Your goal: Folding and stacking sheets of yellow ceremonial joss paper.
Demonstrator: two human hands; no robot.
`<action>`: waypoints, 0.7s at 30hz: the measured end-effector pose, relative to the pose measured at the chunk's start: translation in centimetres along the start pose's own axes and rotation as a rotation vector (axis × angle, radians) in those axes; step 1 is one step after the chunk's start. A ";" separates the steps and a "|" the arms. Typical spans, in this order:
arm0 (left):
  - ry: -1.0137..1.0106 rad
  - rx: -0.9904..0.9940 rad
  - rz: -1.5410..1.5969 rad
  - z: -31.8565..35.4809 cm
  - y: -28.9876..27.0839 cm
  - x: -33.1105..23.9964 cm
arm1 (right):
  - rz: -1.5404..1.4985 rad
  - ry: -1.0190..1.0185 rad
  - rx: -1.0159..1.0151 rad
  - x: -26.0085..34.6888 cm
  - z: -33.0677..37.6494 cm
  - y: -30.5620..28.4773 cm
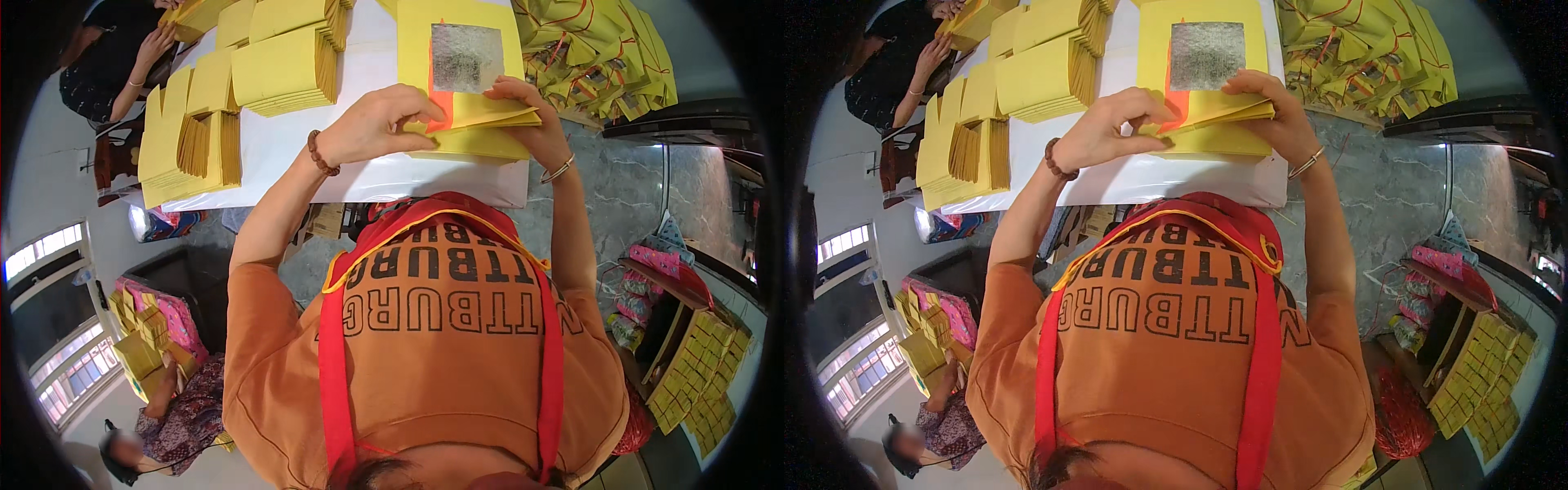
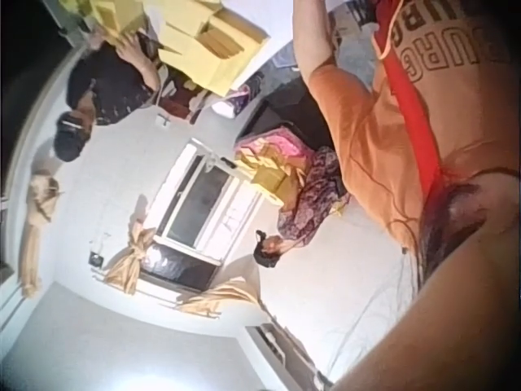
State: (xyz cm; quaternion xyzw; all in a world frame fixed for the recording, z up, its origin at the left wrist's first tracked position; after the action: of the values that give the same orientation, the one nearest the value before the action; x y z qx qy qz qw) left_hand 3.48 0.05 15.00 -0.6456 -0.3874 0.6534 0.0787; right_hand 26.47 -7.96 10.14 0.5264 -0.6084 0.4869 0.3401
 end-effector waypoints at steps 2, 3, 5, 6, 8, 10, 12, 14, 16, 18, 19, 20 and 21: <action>0.076 -0.007 -0.176 0.1 0.1 0.0 | -0.014 -0.001 -0.002 -0.1 0.0 0.0; 0.084 -0.035 -0.229 0.1 0.0 0.3 | -0.014 -0.001 -0.002 0.2 0.0 0.2; 0.091 -0.063 -0.280 0.0 -0.1 -0.2 | -0.167 0.163 -0.039 0.3 0.1 0.4; -0.077 -0.029 -0.126 0.0 -0.1 -0.3 | -0.168 0.163 -0.039 0.1 0.2 0.4; -0.244 0.006 0.028 0.0 0.1 -0.2 | -0.117 0.168 -0.075 -0.5 0.4 0.2; 0.205 -0.094 -0.225 -0.2 0.3 -0.3 | -0.206 0.211 -0.108 -0.4 0.3 0.3; 0.273 -0.058 -0.377 -0.1 0.2 -0.4 | -0.295 0.254 -0.142 -0.6 0.4 0.3; 0.343 -0.021 -0.529 -0.1 0.2 -0.7 | -0.342 0.279 -0.152 -1.1 0.5 0.3; 0.249 0.060 -0.538 0.2 0.4 -0.9 | -0.324 0.261 -0.156 -1.0 0.4 0.3; 0.246 0.079 -0.529 0.1 0.1 -1.1 | -0.306 0.244 -0.158 -0.8 0.4 0.4; 0.244 0.096 -0.521 0.0 -0.1 -1.2 | -0.323 0.268 -0.162 -0.7 0.4 0.4; 0.243 0.095 -0.521 0.0 -0.2 -1.1 | -0.339 0.291 -0.166 -0.7 0.4 0.4; 0.232 0.119 -0.485 -0.1 -0.3 -1.0 | -0.339 0.291 -0.165 -0.7 0.4 0.4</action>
State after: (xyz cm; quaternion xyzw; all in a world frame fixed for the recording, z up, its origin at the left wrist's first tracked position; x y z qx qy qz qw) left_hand 3.57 -0.34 16.01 -0.5988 -0.4800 0.5588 0.3143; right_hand 26.32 -8.11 9.27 0.5158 -0.4936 0.4422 0.5429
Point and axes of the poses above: each hand's wrist, its own z-axis away from the middle knuckle, its own y-axis out of the palm, x = y × z, the point moved 2 cm from there along -z, towards the middle knuckle, and after that the axes turned 4 degrees about -z, right-handed, at the moved point
